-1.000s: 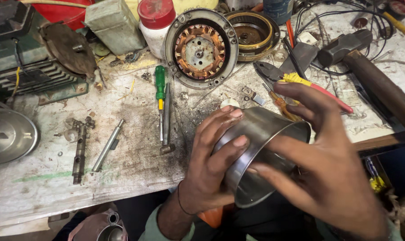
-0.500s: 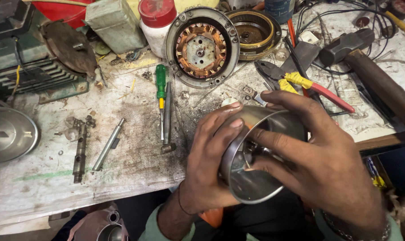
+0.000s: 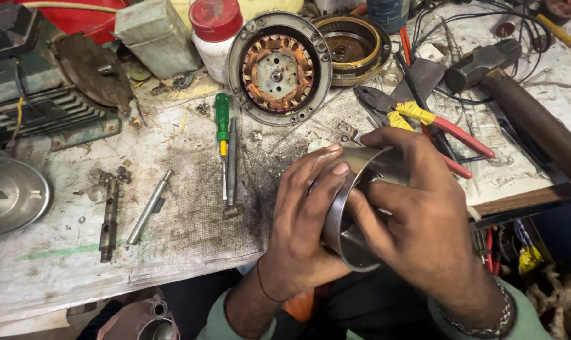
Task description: The person works at a cluttered workbench on a stainless steel blender/grinder jar. They remove the blade assembly from the jar, fit a black plastic coupler and small parts onto it, press the blade unit back into the jar base, then pick through a container of small spare parts and set the jar down on the bench.
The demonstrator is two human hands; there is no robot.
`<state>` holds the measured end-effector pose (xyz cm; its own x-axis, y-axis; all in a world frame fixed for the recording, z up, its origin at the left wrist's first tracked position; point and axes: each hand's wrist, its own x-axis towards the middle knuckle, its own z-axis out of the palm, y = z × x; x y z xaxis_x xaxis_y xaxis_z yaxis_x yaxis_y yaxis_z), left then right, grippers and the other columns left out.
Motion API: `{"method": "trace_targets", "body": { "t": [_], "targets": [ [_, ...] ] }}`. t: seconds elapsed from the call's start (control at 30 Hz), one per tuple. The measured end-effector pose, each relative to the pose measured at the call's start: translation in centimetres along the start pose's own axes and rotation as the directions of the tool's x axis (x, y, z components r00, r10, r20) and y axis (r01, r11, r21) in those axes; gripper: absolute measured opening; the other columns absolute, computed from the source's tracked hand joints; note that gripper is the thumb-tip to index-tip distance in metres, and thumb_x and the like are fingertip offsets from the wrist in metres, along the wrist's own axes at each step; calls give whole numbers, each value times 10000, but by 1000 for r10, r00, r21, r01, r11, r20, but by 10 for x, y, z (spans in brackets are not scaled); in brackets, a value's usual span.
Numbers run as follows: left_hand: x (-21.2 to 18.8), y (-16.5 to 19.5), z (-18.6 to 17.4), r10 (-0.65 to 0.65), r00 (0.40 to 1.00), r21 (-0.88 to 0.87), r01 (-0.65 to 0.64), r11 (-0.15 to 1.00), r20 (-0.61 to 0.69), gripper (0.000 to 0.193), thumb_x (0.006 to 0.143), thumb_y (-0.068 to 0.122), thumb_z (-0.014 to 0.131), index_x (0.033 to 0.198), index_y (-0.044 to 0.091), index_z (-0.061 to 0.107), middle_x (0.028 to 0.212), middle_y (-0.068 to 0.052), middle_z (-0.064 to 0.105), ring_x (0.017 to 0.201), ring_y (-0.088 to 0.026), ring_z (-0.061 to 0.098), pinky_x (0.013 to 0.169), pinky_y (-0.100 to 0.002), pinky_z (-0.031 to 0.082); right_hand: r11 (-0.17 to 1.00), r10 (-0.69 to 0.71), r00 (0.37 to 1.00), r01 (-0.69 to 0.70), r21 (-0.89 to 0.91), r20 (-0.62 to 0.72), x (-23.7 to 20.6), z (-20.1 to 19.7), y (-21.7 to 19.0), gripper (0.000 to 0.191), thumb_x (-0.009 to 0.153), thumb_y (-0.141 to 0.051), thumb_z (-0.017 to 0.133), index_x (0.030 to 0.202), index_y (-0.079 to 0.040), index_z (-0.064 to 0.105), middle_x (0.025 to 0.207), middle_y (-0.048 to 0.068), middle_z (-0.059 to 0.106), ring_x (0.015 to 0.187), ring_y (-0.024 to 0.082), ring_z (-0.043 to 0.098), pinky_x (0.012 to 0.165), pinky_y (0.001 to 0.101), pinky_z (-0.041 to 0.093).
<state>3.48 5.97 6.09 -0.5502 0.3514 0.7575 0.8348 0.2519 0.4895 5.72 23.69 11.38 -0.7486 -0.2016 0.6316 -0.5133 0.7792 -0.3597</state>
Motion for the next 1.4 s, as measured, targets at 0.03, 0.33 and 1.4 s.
{"method": "trace_targets", "body": {
  "t": [0.03,0.33,1.4],
  "targets": [
    [0,0,0,5,1000,11,-5,1000,3,994,807,297,959,1552,115,327,1549,-182,436,1465,-382,499,1207,-491,417,1000,-2,1000,2,1,-1,1,0,0,177,770,-130,816,766,5,701,1271,244,615,1144,370,651,933,453,535],
    [6,-2,-17,-80,996,-16,81,997,26,1074,684,294,993,1544,94,383,1523,-171,473,1445,-360,512,1230,-465,453,992,-73,966,44,118,250,10,-16,18,567,695,-312,848,1213,-134,704,1441,190,500,1222,338,637,959,404,565],
    [13,-11,-8,-329,932,267,359,894,-151,1228,432,291,1040,1452,3,419,1380,-218,561,1297,-417,540,1122,-493,421,759,649,749,-625,183,-134,-91,-94,79,237,1119,-196,619,1030,8,702,1076,147,660,949,199,595,891,348,483]
  ]
}}
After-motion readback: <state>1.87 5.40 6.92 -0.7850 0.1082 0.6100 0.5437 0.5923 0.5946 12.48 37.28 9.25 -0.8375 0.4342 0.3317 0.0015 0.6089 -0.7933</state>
